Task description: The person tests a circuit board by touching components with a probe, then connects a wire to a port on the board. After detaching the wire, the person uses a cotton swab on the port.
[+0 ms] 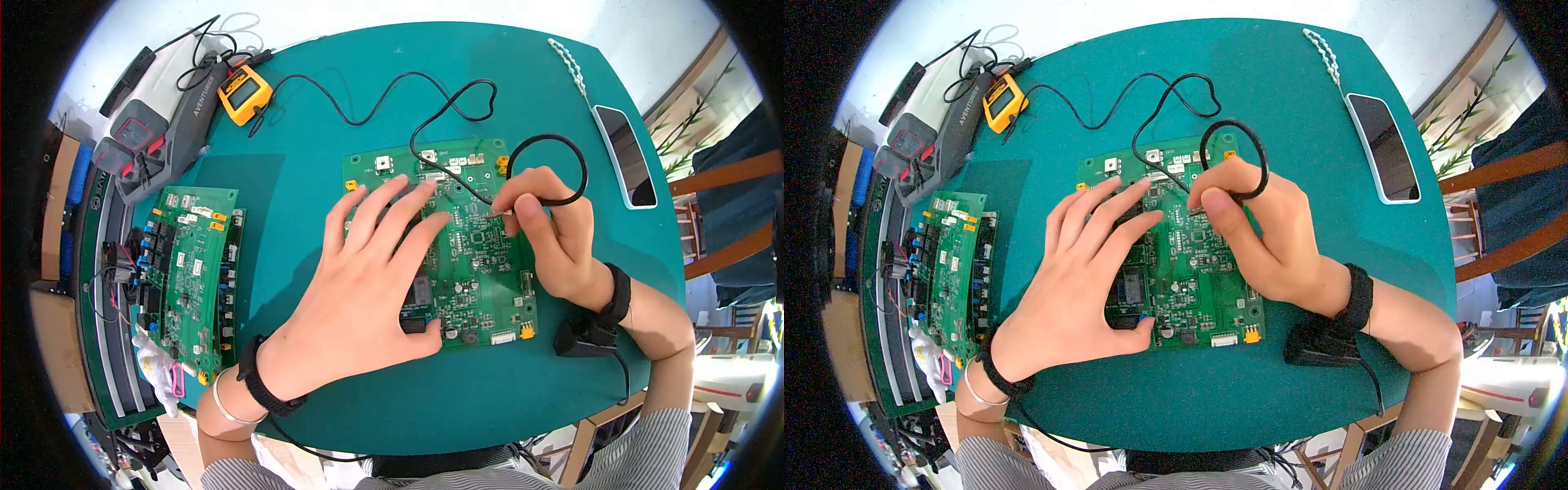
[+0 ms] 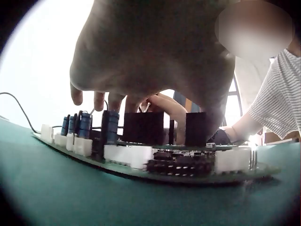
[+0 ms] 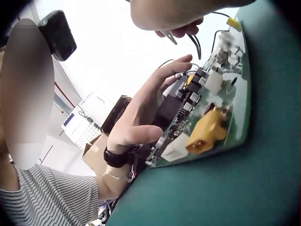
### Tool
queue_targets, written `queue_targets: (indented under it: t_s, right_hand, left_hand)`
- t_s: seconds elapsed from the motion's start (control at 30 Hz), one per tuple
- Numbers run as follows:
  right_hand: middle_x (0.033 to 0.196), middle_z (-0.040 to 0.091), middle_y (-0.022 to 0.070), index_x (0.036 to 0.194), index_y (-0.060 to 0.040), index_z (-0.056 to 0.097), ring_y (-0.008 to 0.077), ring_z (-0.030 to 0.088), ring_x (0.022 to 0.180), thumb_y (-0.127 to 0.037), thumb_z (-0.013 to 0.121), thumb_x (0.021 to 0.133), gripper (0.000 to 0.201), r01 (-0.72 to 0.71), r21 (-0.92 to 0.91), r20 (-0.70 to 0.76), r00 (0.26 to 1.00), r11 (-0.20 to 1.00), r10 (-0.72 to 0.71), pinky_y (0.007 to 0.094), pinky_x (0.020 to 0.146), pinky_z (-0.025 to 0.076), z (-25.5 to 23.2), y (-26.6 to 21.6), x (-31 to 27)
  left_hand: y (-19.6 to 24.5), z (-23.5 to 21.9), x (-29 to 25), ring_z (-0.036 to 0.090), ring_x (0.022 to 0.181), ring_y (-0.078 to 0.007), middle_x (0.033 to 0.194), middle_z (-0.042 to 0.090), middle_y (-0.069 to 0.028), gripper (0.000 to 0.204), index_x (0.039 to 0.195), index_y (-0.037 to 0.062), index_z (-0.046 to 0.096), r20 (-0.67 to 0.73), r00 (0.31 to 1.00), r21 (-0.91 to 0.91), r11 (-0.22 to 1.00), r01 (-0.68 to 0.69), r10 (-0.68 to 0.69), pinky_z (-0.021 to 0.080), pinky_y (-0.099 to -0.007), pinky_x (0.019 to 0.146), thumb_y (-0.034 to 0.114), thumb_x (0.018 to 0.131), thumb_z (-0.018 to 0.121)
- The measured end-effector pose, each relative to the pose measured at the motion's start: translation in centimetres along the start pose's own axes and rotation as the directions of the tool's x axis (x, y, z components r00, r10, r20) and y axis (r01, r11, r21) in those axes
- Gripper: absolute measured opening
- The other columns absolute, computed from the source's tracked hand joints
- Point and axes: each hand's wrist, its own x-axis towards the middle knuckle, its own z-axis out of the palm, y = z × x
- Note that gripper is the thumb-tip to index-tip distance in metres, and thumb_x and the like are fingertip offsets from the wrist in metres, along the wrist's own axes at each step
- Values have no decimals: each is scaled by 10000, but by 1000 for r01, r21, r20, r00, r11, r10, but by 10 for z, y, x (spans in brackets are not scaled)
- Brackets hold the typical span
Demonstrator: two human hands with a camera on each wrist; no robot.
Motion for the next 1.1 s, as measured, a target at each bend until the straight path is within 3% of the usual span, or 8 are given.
queue_targets:
  t_s: [0.07, 0.2, 0.37, 0.57, 0.7, 0.77, 0.9, 1.1]
  right_hand:
    - [875, 694, 110, 984, -25, 658, 293, 664, 732, -82, 592, 1021, 95, 162, -47, 87, 984, 986, -157, 382, 667, 504, -3, 5, 2]
    - [861, 682, 114, 962, -34, 653, 334, 653, 760, -98, 624, 993, 77, 286, -80, 177, 947, 955, -269, 421, 689, 492, -5, 5, 6]
    - [826, 659, 112, 946, -29, 648, 328, 627, 717, -55, 675, 937, 39, 324, -90, 234, 926, 942, -296, 436, 651, 471, -2, 8, 8]
    - [787, 612, 100, 992, -45, 665, 315, 621, 694, -92, 747, 901, 131, 375, -107, 294, 897, 921, -331, 432, 606, 475, 4, 7, 7]
    - [790, 606, 95, 978, -48, 667, 299, 615, 696, -124, 772, 891, 157, 410, -80, 309, 877, 909, -368, 425, 594, 475, 8, 14, 7]
    - [794, 596, 89, 944, -45, 664, 290, 602, 696, -148, 792, 874, 179, 497, -61, 322, 831, 865, -455, 419, 588, 470, 9, 16, 8]
    - [789, 575, 83, 912, -42, 657, 285, 583, 685, -149, 799, 862, 184, 502, -80, 392, 810, 861, -436, 413, 583, 465, 6, 16, 8]
    - [770, 541, 72, 878, -53, 660, 266, 569, 676, -154, 809, 852, 182, 506, -63, 377, 810, 860, -449, 404, 582, 463, 8, 13, 9]
  left_hand:
    - [4, -1, -1, 309, 1517, -406, 1616, 393, -173, 939, 1462, 62, 505, 9, 1000, 17, 1000, 22, -22, 207, -598, 1250, 297, 620, 848]
    - [11, -11, -2, 286, 1532, -413, 1628, 376, -175, 933, 1496, 75, 490, 36, 997, 86, 994, 66, -69, 168, -605, 1263, 273, 655, 843]
    - [20, -27, -11, 274, 1542, -404, 1643, 358, -159, 928, 1515, 85, 491, 89, 986, 161, 979, 122, -138, 154, -610, 1265, 232, 677, 863]
    - [24, -34, -14, 279, 1541, -394, 1635, 365, -162, 894, 1513, 72, 497, 129, 967, 231, 955, 188, -221, 137, -620, 1270, 172, 701, 858]
    - [28, -31, -15, 282, 1539, -398, 1627, 376, -169, 902, 1542, 52, 463, 144, 974, 258, 957, 132, -173, 133, -626, 1266, 174, 735, 847]
    - [27, -28, -13, 292, 1535, -405, 1625, 381, -175, 928, 1567, 26, 423, 131, 979, 130, 982, 137, -154, 136, -625, 1262, 199, 760, 847]
    - [24, -13, -10, 307, 1526, -411, 1612, 404, -185, 933, 1566, -15, 402, 67, 993, 60, 994, 92, -96, 152, -612, 1258, 241, 786, 845]
    - [7, 6, -6, 366, 1489, -409, 1535, 493, -172, 703, 1455, -4, 525, -56, 997, 29, 998, 53, -52, 240, -600, 1231, 215, 843, 793]
